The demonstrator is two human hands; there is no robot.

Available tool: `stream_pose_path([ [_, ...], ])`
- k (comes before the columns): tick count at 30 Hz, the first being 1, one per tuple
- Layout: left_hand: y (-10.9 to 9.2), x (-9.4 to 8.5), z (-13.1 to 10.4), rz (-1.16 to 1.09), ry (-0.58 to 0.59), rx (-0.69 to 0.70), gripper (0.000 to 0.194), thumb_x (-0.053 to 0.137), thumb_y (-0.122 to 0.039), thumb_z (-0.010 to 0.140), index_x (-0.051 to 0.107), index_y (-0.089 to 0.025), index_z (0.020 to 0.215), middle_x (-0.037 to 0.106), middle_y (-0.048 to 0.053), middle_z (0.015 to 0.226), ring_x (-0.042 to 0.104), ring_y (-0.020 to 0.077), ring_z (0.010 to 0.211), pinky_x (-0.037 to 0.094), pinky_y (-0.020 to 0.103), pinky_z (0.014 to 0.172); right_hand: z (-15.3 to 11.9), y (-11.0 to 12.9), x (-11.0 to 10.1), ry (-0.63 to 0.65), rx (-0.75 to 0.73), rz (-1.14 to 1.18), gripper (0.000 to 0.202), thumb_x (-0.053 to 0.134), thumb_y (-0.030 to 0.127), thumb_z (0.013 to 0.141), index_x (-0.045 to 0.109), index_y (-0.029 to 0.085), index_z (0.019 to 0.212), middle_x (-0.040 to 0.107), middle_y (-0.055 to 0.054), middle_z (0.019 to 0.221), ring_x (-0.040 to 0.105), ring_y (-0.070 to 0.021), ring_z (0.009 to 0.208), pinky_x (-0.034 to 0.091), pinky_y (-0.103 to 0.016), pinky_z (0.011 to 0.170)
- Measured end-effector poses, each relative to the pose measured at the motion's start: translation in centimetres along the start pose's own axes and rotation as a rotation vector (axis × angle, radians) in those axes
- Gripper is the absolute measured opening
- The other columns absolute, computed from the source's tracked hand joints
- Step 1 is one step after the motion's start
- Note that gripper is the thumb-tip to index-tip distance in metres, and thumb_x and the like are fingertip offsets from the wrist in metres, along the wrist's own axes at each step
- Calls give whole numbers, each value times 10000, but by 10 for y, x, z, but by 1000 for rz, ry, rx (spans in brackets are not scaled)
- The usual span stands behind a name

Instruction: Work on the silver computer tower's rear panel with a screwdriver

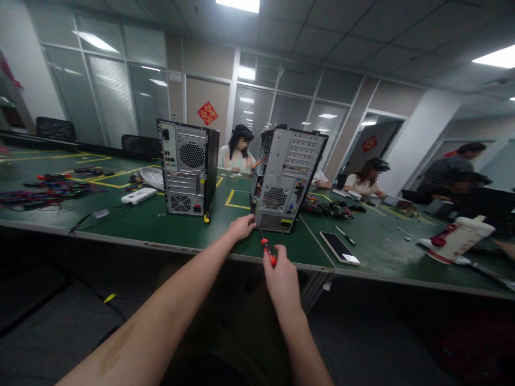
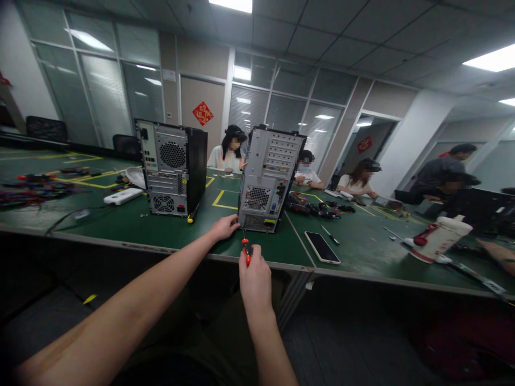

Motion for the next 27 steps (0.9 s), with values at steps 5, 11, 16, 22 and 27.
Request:
stream_pose_path([
  [5,1,2,1,0,-9,1,242,510,-389,958,628,-275,1135,727,49,1089,666,219,981,488,290,795,0,-2,-6,-51,-48,33,185,473,335,986,609,209,978,649,-56,863,631,-205,779,438,-289,717],
  [11,1,2,2,-2,8,-12,236,506,-386,960,632,-283,1130,729,42,1106,664,219,1008,485,283,799,-2,3,-8,-112,-72,34,270,513,178,873,603,178,1128,572,-115,1137,630,-217,899,502,-320,788],
  [16,1,0,1,3,-7,3,236,505,-391,960,630,-270,1119,727,51,1102,666,217,988,484,283,783,-4,5,-6,-95,-98,4,297,491,184,895,603,197,1170,578,-79,1063,611,-188,815,471,-286,718],
  [22,1,1,1,23,-8,-3,227,517,-377,957,626,-270,1125,730,50,1060,667,204,952,474,273,790,-1,-3,0,-68,-31,-9,172,503,312,978,610,183,1019,620,-36,818,597,-186,719,385,-266,652],
  [27,6,4,4,7,-17,5,220,517,-378,956,630,-267,1110,731,45,1053,664,198,918,463,265,746,-1,-3,0,-57,-37,-53,144,541,281,973,637,190,1032,620,-35,835,596,-178,732,374,-258,664],
])
Point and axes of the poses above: each hand's wrist, its own z-axis towards the middle knuckle, its own x-axis out of the palm, y = z × x, the point moved 5 cm from there along z, towards the middle knuckle
